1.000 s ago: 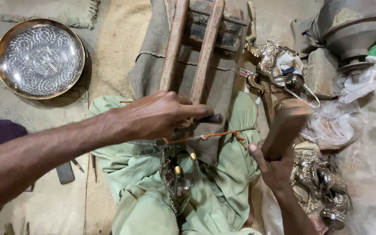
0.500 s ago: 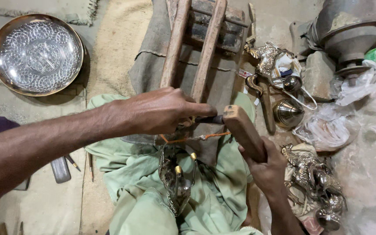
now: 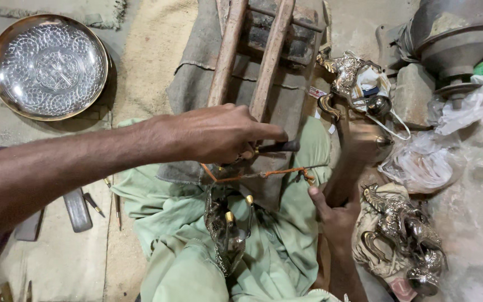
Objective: The person sits on the floor and uses a hammer and chisel to shape a small metal piece held against a wooden jig. They repeatedly strike the chisel with the hammer, adjusting the metal piece between strikes.
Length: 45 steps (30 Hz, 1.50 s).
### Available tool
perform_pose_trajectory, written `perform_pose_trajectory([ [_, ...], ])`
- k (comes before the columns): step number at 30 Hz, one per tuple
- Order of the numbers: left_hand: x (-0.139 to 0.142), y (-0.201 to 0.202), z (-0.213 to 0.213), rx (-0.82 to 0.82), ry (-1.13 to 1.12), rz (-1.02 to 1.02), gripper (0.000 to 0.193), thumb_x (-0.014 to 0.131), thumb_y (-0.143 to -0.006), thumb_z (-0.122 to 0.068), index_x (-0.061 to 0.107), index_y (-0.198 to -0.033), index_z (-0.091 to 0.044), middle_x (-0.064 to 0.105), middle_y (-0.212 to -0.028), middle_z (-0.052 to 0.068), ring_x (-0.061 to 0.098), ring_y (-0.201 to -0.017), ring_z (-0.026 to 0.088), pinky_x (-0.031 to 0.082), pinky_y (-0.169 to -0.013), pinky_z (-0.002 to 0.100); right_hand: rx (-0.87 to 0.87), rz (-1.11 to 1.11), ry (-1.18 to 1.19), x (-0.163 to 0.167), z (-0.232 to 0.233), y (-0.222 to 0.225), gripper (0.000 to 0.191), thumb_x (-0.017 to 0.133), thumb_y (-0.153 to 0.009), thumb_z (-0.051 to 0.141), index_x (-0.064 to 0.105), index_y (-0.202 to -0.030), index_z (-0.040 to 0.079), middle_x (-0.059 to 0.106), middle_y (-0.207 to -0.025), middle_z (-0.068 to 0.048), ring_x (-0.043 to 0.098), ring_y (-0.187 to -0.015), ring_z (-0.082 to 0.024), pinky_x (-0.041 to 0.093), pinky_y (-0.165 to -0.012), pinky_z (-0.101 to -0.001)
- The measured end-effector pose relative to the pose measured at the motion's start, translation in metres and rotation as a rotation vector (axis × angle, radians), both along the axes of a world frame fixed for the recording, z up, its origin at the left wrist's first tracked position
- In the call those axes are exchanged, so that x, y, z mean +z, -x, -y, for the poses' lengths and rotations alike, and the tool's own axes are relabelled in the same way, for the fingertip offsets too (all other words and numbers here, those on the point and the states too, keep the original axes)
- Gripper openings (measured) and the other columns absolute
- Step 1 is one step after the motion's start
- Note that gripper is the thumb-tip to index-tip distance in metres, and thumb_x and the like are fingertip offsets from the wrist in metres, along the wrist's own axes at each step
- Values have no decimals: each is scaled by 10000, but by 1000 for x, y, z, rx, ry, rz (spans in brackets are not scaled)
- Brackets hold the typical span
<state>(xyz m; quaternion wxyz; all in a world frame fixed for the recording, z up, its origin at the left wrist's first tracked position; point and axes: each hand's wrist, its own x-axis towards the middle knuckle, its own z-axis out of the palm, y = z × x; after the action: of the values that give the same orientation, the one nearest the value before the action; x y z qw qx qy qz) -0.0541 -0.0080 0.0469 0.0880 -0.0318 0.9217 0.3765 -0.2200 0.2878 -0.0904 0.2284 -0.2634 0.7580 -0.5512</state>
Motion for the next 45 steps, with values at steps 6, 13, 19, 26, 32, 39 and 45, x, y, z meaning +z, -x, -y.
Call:
perform_pose_trajectory([
  [6, -3, -1, -5, 17, 22, -57, 543, 634, -877, -13, 557, -1392, -167, 771, -773, 110, 753, -624, 231, 592, -510, 442, 19, -286, -50, 0, 1, 12, 348, 867, -865, 167, 591, -1012, 15, 574, -722, -5, 531, -627, -97, 463, -572, -281],
  [13, -12, -11, -5, 86, -76, 24, 509, 595, -920, 6, 565, -1380, -210, 782, -894, 88, 763, -613, 221, 559, -488, 419, 94, -417, -271, 10, -2, 19, 439, 865, -832, 194, 612, -1126, -10, 662, -781, -32, 648, -668, -105, 520, -612, -277],
  [19, -23, -31, 6, 80, -42, -255, 590, 690, -843, 4, 568, -1397, -155, 789, -872, 135, 754, -675, 220, 591, -545, 428, 89, -591, -190, 23, 9, 30, 493, 852, -839, 145, 626, -1250, -7, 708, -945, -86, 659, -832, -159, 549, -761, -307],
  [26, -31, -31, 3, 82, -76, -280, 531, 669, -913, -82, 532, -1417, -179, 794, -910, 126, 749, -638, 197, 613, -525, 399, 134, -304, 125, 46, 42, 48, 551, 778, -898, 82, 545, -1396, 46, 690, -1080, -35, 662, -984, -115, 546, -905, -280],
  [32, -31, -33, -2, 141, -55, -118, 511, 601, -965, -64, 520, -1431, -256, 790, -903, 117, 742, -601, 196, 605, -509, 382, 193, -509, 280, 60, 62, 53, 494, 827, -903, 63, 603, -1343, 79, 672, -1106, -86, 649, -1010, -211, 536, -929, -332],
  [39, -47, -40, -3, 156, -161, -501, 540, 625, -916, 40, 534, -1403, -175, 768, -1185, 147, 784, -893, 255, 633, -700, 382, 265, -957, 29, 72, 60, 62, 425, 794, -883, 43, 637, -1278, 67, 668, -1081, -134, 657, -970, -329, 540, -858, -426],
  [45, -50, -51, -14, 297, -156, -496, 582, 684, -894, -14, 525, -1429, -179, 766, -1165, 116, 778, -846, 267, 660, -721, 399, 319, -1235, -23, 79, 69, 79, 414, 827, -882, 19, 685, -1264, 92, 721, -1108, -142, 673, -949, -323, 541, -847, -406],
])
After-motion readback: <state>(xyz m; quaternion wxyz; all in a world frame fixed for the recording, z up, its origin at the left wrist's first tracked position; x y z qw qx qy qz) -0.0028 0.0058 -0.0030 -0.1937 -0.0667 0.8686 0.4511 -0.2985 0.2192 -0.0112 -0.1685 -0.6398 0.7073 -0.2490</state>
